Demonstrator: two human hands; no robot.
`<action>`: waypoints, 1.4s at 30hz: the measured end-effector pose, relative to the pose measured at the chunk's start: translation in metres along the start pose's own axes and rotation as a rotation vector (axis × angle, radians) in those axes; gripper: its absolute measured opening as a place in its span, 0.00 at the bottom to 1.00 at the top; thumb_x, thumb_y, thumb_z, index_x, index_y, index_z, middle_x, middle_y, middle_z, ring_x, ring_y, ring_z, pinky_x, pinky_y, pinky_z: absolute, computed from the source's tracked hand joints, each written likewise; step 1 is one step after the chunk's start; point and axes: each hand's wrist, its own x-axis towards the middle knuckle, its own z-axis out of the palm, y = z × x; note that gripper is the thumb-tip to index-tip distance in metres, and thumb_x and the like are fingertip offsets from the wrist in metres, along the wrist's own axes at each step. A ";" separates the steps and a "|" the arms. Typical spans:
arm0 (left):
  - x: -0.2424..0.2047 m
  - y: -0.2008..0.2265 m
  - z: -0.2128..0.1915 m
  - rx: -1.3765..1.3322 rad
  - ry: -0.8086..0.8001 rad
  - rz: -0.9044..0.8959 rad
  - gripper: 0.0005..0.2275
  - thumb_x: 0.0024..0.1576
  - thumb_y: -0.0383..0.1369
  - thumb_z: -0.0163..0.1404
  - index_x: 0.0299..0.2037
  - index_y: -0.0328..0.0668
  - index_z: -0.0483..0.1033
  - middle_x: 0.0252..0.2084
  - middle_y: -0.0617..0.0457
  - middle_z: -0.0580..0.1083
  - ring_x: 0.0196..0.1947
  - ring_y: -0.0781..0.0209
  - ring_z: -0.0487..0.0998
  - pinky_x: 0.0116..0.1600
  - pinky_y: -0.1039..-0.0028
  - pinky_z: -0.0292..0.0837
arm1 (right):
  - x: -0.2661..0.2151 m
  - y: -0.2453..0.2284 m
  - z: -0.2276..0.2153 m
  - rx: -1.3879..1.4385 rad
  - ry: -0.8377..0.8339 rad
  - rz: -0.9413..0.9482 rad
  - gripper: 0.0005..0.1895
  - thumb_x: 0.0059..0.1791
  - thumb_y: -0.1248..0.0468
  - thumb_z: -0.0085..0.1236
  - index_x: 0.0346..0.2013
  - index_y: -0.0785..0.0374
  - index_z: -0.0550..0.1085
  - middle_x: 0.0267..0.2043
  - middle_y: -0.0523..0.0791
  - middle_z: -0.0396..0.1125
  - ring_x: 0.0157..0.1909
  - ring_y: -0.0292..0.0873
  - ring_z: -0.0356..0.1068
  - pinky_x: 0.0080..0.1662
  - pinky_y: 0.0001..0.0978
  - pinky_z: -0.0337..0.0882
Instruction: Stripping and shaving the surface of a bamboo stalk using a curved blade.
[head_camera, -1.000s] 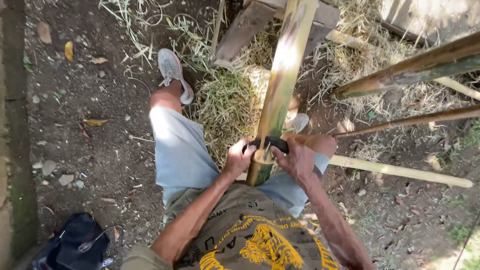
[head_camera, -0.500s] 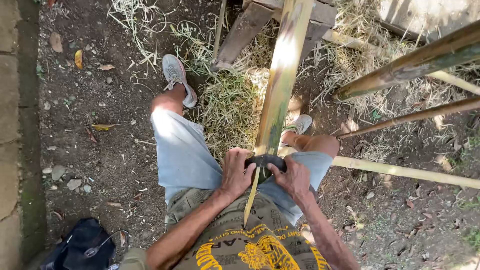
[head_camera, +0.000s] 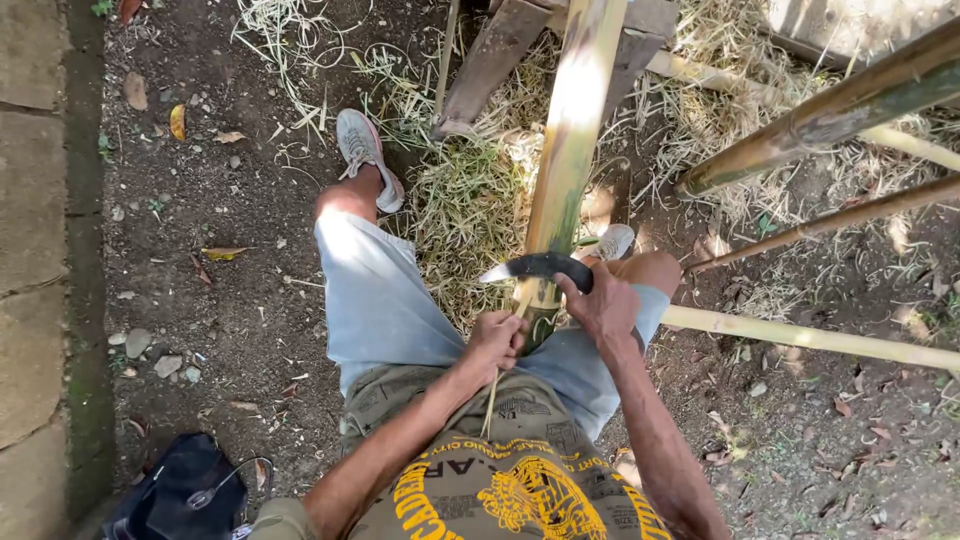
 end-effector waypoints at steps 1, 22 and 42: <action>-0.007 0.006 0.007 0.003 -0.002 -0.002 0.09 0.64 0.28 0.42 0.41 0.29 0.74 0.20 0.56 0.67 0.12 0.72 0.58 0.14 0.79 0.52 | -0.002 -0.002 -0.003 0.001 0.001 0.004 0.31 0.47 0.36 0.62 0.32 0.64 0.76 0.18 0.50 0.69 0.21 0.52 0.73 0.28 0.47 0.71; 0.051 0.222 0.013 1.139 0.338 0.558 0.13 0.57 0.32 0.46 0.51 0.39 0.66 0.35 0.53 0.66 0.25 0.61 0.72 0.29 0.66 0.72 | 0.097 -0.019 -0.033 -0.176 0.048 -0.075 0.32 0.49 0.34 0.60 0.27 0.61 0.72 0.16 0.46 0.66 0.17 0.43 0.63 0.25 0.41 0.65; 0.154 0.180 0.026 0.717 0.419 1.012 0.07 0.57 0.29 0.55 0.42 0.33 0.80 0.39 0.44 0.77 0.40 0.51 0.77 0.47 0.62 0.72 | 0.164 -0.013 -0.052 0.060 0.343 -0.443 0.26 0.48 0.42 0.70 0.30 0.60 0.72 0.23 0.46 0.69 0.25 0.47 0.70 0.30 0.39 0.69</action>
